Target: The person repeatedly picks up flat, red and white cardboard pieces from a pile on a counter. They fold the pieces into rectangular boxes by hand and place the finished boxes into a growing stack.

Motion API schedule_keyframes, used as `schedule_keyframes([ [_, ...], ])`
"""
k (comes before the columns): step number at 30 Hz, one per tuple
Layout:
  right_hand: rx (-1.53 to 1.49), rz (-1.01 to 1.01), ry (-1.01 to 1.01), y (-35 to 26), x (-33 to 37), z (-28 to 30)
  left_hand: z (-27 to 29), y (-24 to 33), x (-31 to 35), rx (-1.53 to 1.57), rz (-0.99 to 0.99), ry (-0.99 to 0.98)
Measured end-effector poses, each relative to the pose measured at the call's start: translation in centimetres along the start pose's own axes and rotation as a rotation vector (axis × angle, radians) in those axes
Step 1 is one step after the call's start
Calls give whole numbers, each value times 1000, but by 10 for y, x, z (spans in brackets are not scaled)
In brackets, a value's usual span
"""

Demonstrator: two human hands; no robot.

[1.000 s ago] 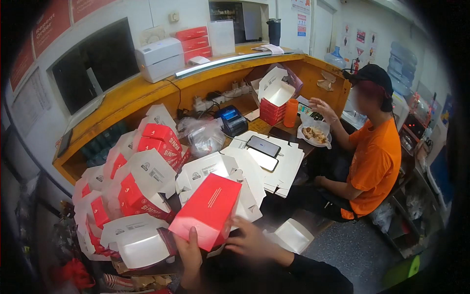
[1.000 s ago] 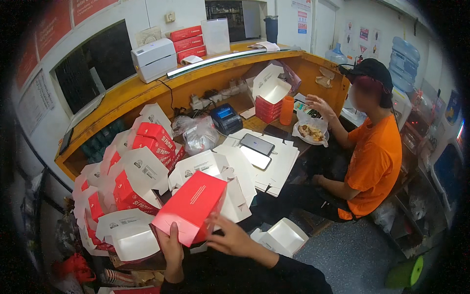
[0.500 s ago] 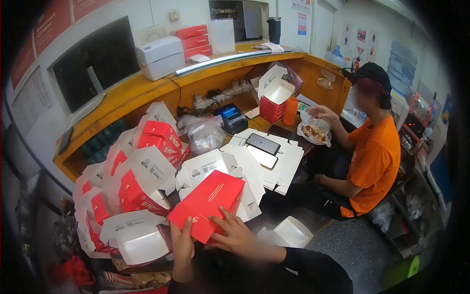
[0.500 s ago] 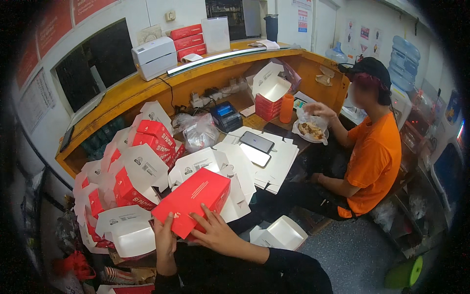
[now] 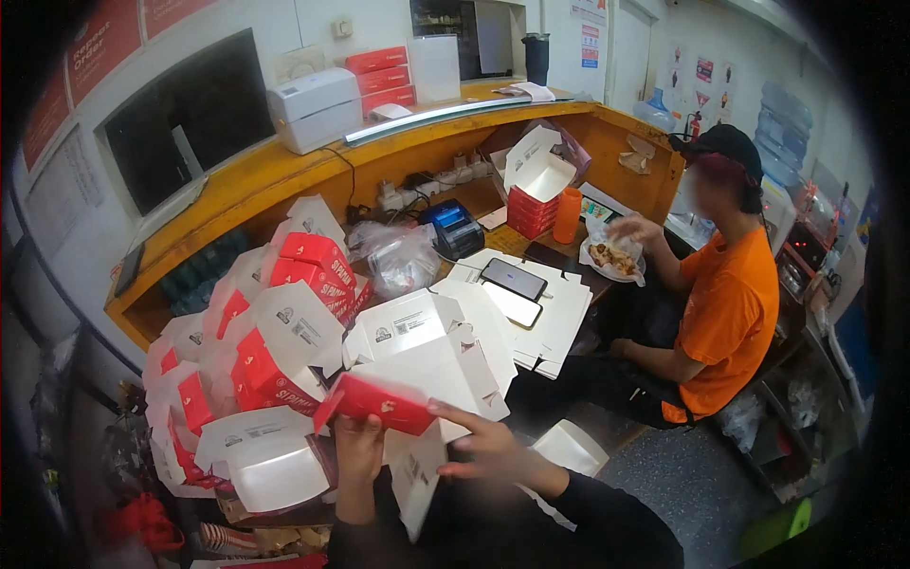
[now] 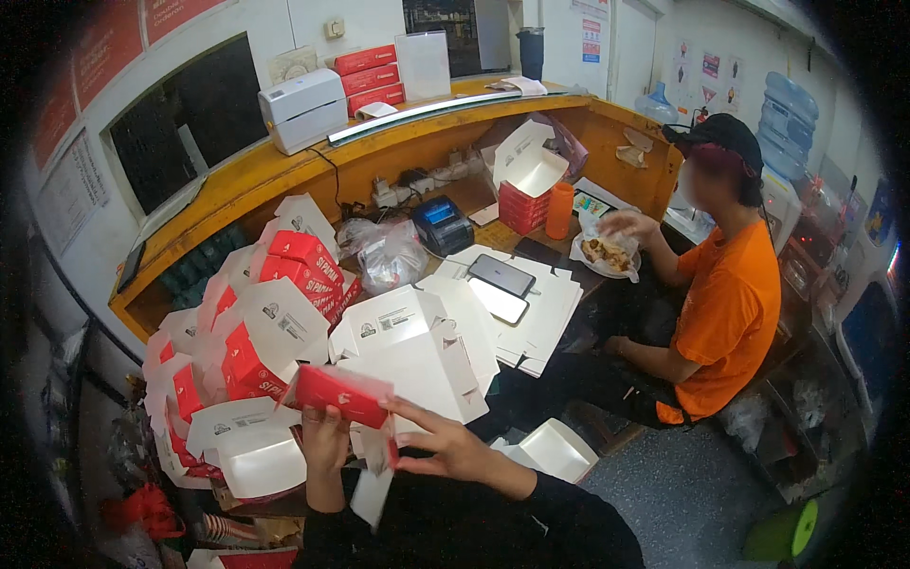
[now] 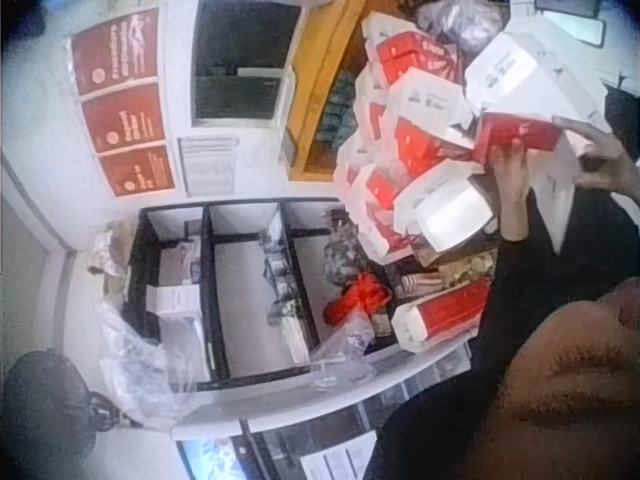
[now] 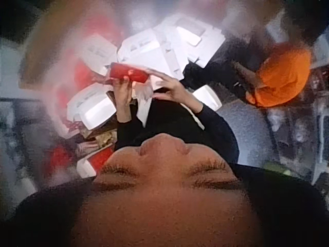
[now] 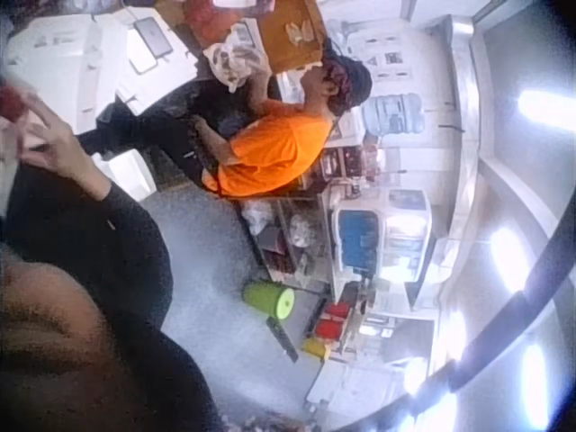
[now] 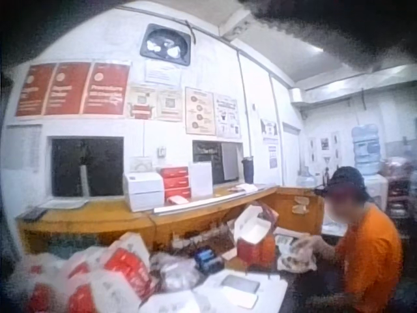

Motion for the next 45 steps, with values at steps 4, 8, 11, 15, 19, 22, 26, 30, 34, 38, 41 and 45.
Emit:
schedule_keyframes([
  [4,534,-8,-292,-13,-7,13,-16,15,6,-120,-14,9],
  [8,560,-39,-166,-7,-5,15,-27,-3,7,-158,8,-5],
  [11,582,-63,32,6,5,5,-44,-16,10,12,-12,126],
  [15,592,-116,204,12,14,-1,-36,-40,33,-19,82,90],
  [19,606,-176,163,10,9,7,-28,-42,28,-399,178,-199],
  [22,738,-169,10,1,13,4,-30,-29,24,-877,54,-461],
  [26,130,-80,193,13,56,17,-26,-3,-1,-896,444,-730],
  [30,711,-311,-249,-4,23,18,-3,-20,0,-1428,246,-850],
  [34,724,-341,-361,48,55,-16,3,-41,18,-1458,165,-716],
  [38,793,-394,-131,46,55,-13,3,-50,29,-1520,181,-580],
  [41,760,-454,-41,45,51,-12,-4,-47,29,-1581,187,-532],
  [45,684,-534,-370,45,53,-25,-14,-54,24,-1625,64,-664],
])
Point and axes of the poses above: each hand's wrist, its own x-axis away from the middle knuckle, its own z-axis out of the back of the hand, y = z × x, the point moved 2 cm from there along -x, towards the middle knuckle, and after that the axes turned 11 degrees about -y, right-handed, at the moved point
